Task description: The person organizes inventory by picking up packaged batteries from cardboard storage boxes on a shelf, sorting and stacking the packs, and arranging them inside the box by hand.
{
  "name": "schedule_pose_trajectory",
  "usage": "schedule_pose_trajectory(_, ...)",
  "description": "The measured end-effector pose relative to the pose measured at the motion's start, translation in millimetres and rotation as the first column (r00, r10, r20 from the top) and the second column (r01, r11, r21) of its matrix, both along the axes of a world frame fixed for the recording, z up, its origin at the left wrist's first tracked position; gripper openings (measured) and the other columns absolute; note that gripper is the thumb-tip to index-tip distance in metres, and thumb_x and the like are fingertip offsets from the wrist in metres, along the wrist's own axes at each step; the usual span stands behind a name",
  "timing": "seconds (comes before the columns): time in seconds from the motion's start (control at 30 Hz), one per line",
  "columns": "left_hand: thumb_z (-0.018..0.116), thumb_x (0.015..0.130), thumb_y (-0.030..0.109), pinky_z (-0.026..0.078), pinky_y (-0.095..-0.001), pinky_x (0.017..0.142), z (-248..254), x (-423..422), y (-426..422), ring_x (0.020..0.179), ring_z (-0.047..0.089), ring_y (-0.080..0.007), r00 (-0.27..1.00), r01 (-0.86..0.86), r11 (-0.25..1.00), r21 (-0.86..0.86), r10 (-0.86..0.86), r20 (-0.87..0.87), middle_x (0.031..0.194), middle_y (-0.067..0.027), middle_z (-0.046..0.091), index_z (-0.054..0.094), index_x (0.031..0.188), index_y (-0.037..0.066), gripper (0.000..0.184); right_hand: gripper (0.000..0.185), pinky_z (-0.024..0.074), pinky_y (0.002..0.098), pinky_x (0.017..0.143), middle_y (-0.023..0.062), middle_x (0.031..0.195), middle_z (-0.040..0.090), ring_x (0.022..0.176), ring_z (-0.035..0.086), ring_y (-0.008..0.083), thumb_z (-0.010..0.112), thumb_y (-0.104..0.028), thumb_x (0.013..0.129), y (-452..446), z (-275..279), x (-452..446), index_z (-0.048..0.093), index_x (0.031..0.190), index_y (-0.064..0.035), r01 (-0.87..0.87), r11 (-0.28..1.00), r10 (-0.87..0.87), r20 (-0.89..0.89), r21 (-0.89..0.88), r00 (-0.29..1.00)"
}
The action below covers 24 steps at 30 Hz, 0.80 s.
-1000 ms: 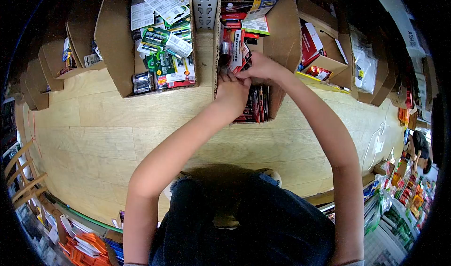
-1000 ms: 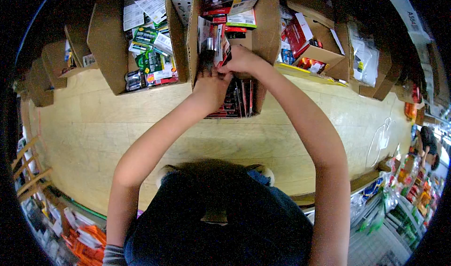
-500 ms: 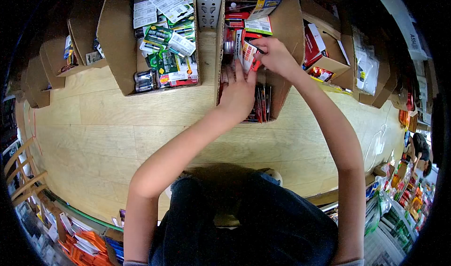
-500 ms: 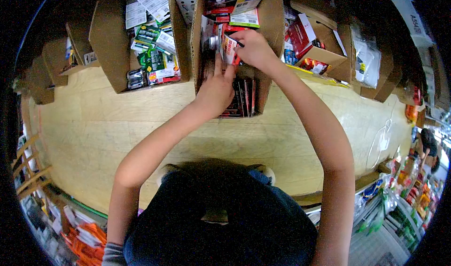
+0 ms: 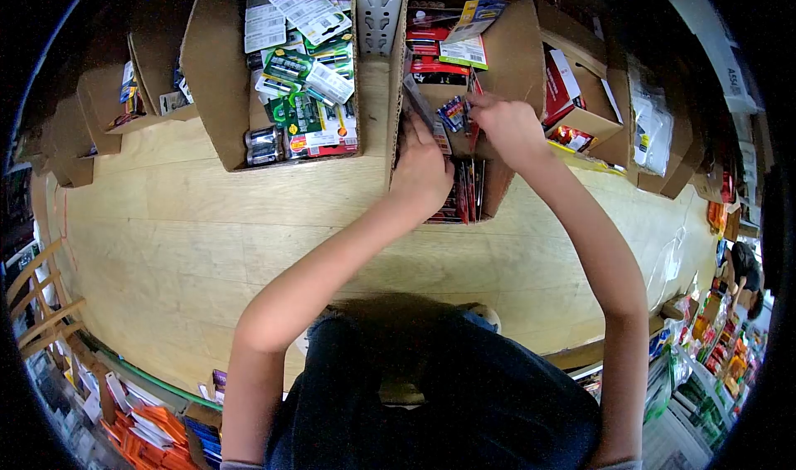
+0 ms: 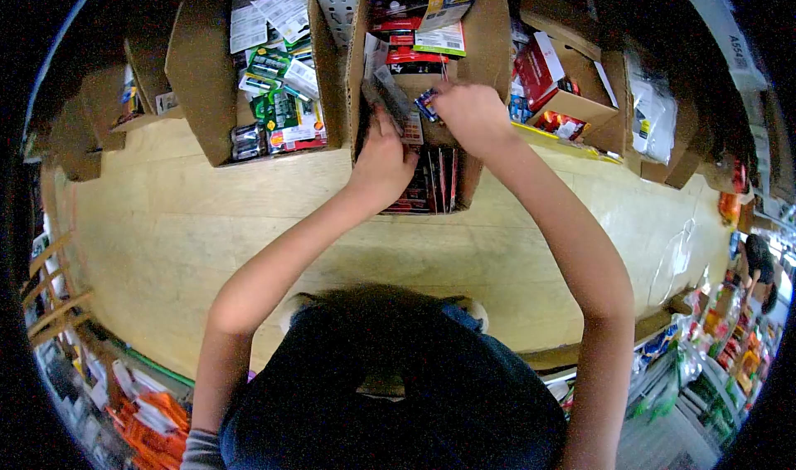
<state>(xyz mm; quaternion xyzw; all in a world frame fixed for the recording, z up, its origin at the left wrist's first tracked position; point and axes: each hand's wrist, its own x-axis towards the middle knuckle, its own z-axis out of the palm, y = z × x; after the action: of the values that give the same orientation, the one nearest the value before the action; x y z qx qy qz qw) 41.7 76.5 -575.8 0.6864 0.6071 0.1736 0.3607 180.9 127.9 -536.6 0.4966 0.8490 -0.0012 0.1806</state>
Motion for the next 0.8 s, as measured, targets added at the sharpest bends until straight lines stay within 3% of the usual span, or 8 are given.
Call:
schedule_pose_trajectory(0.17,0.052,0.067,0.003,0.035,-0.0353,0.087,-1,0,-1,0.102,0.039,-0.0412,0.999,-0.010,0.999,-0.050,0.012,0.040,0.111,-0.0350,0.032,0.006,0.119,-0.017,0.072,0.023,0.0462,0.0332,0.070,0.0059,0.103,0.053,0.082,0.056,0.0245,0.047,0.001,0.063,-2,1,4,0.059,0.082,-0.0044,0.045,0.998,-0.033,-0.237,0.045,0.971)
schedule_pose_trajectory(0.27,0.050,0.065,-0.001,0.036,-0.0356,0.087,-6,-2,3,0.105,0.037,-0.0398,0.997,-0.002,1.000,0.000,0.002,0.075,0.123,-0.0311,0.020,0.002,0.123,-0.010,0.076,0.025,0.0454,0.0335,0.072,0.0090,0.101,0.054,0.083,0.056,0.0265,0.045,0.004,0.063,-4,14,4,0.059,0.082,-0.0031,0.044,0.997,-0.013,-0.401,0.069,0.916)
schedule_pose_trajectory(0.37,0.047,0.064,-0.005,0.034,-0.0348,0.089,-4,-4,7,0.107,0.036,-0.0378,0.980,-0.025,0.998,-0.062,0.037,0.197,0.122,-0.0291,0.024,0.004,0.124,-0.008,0.073,0.027,0.0448,0.0329,0.075,0.0101,0.099,0.055,0.084,0.055,0.0271,0.046,0.005,0.061,-5,19,13,0.058,0.083,-0.0027,0.036,0.997,0.013,-0.566,0.075,0.824)
schedule_pose_trajectory(0.47,0.036,0.065,-0.010,0.035,-0.0347,0.086,-9,-3,9,0.100,0.044,-0.0331,0.915,-0.145,0.987,0.063,0.110,0.388,0.114,-0.0232,0.040,0.017,0.126,-0.002,0.064,0.029,0.0441,0.0322,0.077,0.0105,0.100,0.055,0.085,0.055,0.0273,0.045,0.005,0.060,-4,21,21,0.058,0.085,-0.0019,0.019,0.994,0.056,-0.664,0.105,0.746)
schedule_pose_trajectory(0.53,0.034,0.069,-0.006,0.037,-0.0313,0.084,-13,-1,14,0.097,0.047,-0.0238,0.564,-0.100,0.955,-0.278,0.284,0.775,0.116,-0.0155,0.042,0.018,0.126,0.000,0.060,0.030,0.0439,0.0320,0.078,0.0109,0.101,0.054,0.085,0.055,0.0271,0.044,0.005,0.061,-5,22,22,0.058,0.087,-0.0011,0.008,0.992,0.079,-0.682,0.123,0.727)
schedule_pose_trajectory(0.63,0.032,0.076,0.006,0.025,-0.0238,0.092,-11,0,17,0.110,0.036,-0.0195,0.375,-0.128,0.932,-0.340,0.363,0.853,0.124,-0.0153,0.033,0.018,0.126,-0.003,0.053,0.032,0.0422,0.0304,0.081,0.0104,0.107,0.051,0.094,0.051,0.0262,0.044,0.007,0.062,-8,23,14,0.055,0.091,0.0012,-0.078,0.997,0.048,-0.594,-0.024,0.803)
schedule_pose_trajectory(0.7,0.031,0.077,0.010,0.029,-0.0250,0.089,-7,3,23,0.106,0.039,-0.0181,0.284,-0.127,0.901,-0.416,0.434,0.855,0.121,-0.0121,0.037,0.017,0.127,0.000,0.053,0.031,0.0423,0.0311,0.081,0.0120,0.105,0.051,0.093,0.051,0.0274,0.045,0.006,0.062,-15,19,11,0.055,0.091,0.0009,-0.095,0.995,0.053,-0.606,-0.039,0.794)
schedule_pose_trajectory(0.8,0.028,0.084,0.021,0.016,-0.0239,0.096,-7,7,32,0.118,0.025,-0.0169,0.237,-0.099,0.943,-0.319,0.333,0.913,0.130,-0.0126,0.023,0.011,0.128,-0.001,0.052,0.030,0.0424,0.0332,0.080,0.0162,0.098,0.053,0.091,0.052,0.0297,0.046,0.006,0.062,-20,6,12,0.055,0.090,0.0002,-0.180,0.984,0.137,-0.674,0.005,0.726)
